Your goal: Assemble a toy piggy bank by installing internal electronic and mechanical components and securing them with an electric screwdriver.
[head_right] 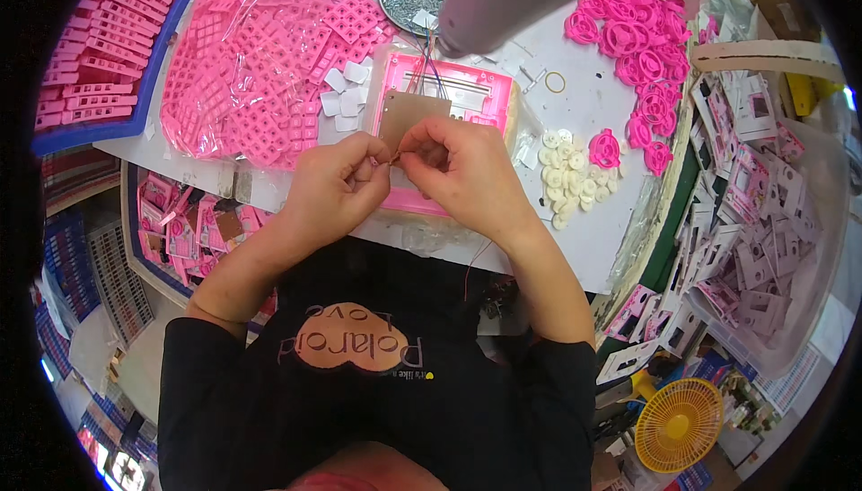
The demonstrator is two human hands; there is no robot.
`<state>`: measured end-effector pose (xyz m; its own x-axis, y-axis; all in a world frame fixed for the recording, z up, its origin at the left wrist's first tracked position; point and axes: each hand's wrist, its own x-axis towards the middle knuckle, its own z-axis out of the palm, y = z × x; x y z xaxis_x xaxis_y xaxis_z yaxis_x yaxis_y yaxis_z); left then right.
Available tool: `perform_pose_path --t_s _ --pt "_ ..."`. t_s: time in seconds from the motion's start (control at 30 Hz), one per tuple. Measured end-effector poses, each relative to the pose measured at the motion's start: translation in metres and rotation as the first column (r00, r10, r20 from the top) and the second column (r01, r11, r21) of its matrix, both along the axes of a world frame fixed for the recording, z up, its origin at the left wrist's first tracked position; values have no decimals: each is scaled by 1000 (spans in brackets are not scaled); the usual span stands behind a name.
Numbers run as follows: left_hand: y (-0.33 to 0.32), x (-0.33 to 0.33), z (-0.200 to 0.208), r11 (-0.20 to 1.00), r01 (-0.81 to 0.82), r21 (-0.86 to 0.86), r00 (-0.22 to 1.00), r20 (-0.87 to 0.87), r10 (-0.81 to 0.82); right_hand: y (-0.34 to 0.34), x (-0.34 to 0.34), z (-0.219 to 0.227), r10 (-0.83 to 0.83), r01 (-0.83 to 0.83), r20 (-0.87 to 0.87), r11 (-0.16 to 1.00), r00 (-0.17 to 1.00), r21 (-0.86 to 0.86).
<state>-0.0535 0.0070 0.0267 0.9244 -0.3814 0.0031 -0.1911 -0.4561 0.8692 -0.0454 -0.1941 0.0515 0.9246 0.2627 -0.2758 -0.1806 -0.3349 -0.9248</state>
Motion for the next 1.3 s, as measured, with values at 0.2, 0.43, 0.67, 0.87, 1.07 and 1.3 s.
perform_pose_path --t_s 0.2,0.43,0.67,0.87,1.07,1.3 --pt "-1 -2 -10 938 -124 -324 907 -421 -26 7 -15 -12 56 72 553 976 831 -207" --pt "-15 -13 -8 912 -144 -384 958 -286 31 18 -41 -10 -254 229 350 967 902 111" --pt "-10 -5 -3 993 -2 -116 980 -199 -22 16 -47 -24 -265 283 490 958 830 38" --pt "-1 30 11 937 -34 -348 683 -692 -232 10 -46 -30 88 137 797 968 598 -209" --pt "2 41 18 956 271 -110 928 -234 -290 6 -42 -31 236 129 800 924 551 -361" --pt "3 30 -8 938 336 81 884 317 -344 11 -38 -37 346 146 756 854 555 -499"
